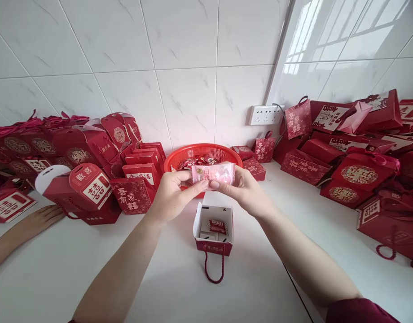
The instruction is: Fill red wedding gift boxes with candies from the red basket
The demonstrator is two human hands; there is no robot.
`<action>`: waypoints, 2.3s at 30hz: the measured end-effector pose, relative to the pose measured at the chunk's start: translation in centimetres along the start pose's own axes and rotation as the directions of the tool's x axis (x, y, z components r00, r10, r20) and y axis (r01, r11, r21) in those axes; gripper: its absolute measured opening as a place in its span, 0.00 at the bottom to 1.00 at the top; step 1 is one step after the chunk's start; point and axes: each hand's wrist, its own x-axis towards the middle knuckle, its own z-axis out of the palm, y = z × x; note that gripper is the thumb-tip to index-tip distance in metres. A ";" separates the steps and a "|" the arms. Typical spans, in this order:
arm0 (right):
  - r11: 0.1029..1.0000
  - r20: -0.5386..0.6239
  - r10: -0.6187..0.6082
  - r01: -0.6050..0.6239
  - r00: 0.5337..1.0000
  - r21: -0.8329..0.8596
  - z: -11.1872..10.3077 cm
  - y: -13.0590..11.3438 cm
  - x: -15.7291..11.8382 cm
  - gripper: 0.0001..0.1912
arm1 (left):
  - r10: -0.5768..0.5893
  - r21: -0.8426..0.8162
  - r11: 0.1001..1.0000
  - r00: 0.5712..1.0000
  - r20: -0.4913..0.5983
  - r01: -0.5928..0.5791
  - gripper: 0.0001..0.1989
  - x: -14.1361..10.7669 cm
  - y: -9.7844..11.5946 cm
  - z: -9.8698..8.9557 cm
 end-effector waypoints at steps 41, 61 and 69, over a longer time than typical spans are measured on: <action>0.996 0.061 0.038 -0.033 0.997 -0.086 0.6 -1.0 -1.2 0.11 | 0.036 -0.060 0.998 0.999 0.024 -0.035 0.12 -0.3 1.1 0.2; 0.998 0.113 0.010 -0.002 0.994 -0.070 0.4 -0.3 -0.9 0.13 | -0.024 -0.097 0.995 1.000 -0.010 0.022 0.10 -0.1 1.2 -0.4; 1.000 0.036 -0.017 0.016 0.999 0.009 0.6 0.1 -0.7 0.13 | -0.003 -0.239 0.971 1.000 0.006 0.004 0.08 0.1 0.2 0.9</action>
